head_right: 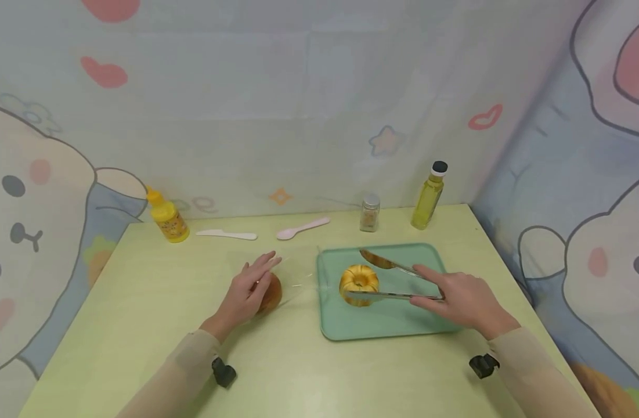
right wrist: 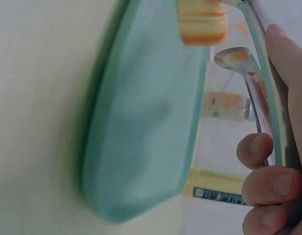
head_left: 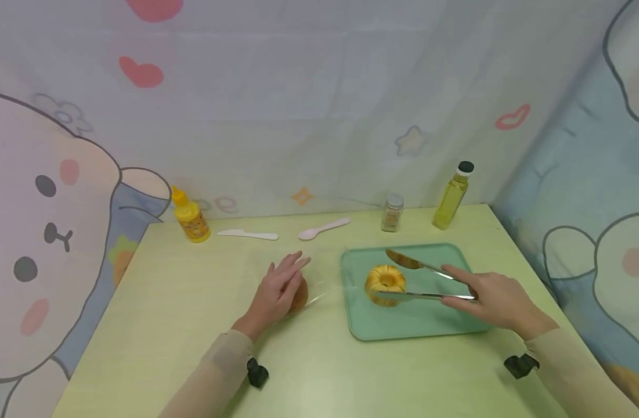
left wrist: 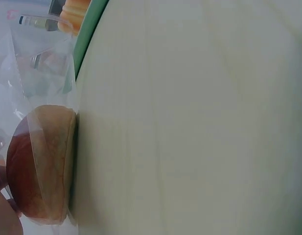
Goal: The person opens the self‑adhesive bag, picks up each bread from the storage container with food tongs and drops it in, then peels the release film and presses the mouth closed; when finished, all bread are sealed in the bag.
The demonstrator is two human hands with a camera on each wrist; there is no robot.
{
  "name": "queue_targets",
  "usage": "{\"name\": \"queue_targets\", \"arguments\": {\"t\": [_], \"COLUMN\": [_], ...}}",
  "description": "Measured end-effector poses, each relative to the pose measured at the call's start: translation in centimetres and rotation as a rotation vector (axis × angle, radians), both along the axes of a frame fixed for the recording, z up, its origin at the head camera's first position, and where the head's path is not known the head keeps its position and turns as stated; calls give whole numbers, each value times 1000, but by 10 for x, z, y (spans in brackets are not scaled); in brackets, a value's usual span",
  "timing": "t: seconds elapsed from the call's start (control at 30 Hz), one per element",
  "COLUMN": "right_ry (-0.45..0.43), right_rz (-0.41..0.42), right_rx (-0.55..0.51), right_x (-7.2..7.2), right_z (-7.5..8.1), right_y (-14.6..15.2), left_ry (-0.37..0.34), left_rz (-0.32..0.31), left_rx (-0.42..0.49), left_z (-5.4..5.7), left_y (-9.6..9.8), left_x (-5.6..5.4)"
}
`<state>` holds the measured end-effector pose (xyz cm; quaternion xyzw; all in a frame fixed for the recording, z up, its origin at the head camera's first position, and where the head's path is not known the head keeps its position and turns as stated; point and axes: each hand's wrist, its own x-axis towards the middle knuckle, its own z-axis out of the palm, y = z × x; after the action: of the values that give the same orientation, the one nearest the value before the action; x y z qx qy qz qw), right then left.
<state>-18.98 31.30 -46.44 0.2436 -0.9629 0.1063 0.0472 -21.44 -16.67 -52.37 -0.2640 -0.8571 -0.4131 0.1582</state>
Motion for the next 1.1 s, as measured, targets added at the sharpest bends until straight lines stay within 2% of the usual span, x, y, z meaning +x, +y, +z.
{"name": "queue_targets", "arguments": {"t": [0.27, 0.57, 0.93, 1.1], "right_ry": [-21, -50, -4, 27], "right_rz": [9, 11, 44, 41], "right_rx": [-22, -22, -43, -26], "right_x": [4, 0, -1, 0], "right_z": [-11, -22, -21, -19], "right_y": [6, 3, 2, 3], "left_ry": [-11, -5, -19, 19], "left_rz": [2, -11, -5, -9], "left_rx": [-2, 2, -8, -10], "left_z": [1, 2, 4, 2], "left_y": [0, 1, -1, -2], "left_x": [1, -1, -1, -2]}}
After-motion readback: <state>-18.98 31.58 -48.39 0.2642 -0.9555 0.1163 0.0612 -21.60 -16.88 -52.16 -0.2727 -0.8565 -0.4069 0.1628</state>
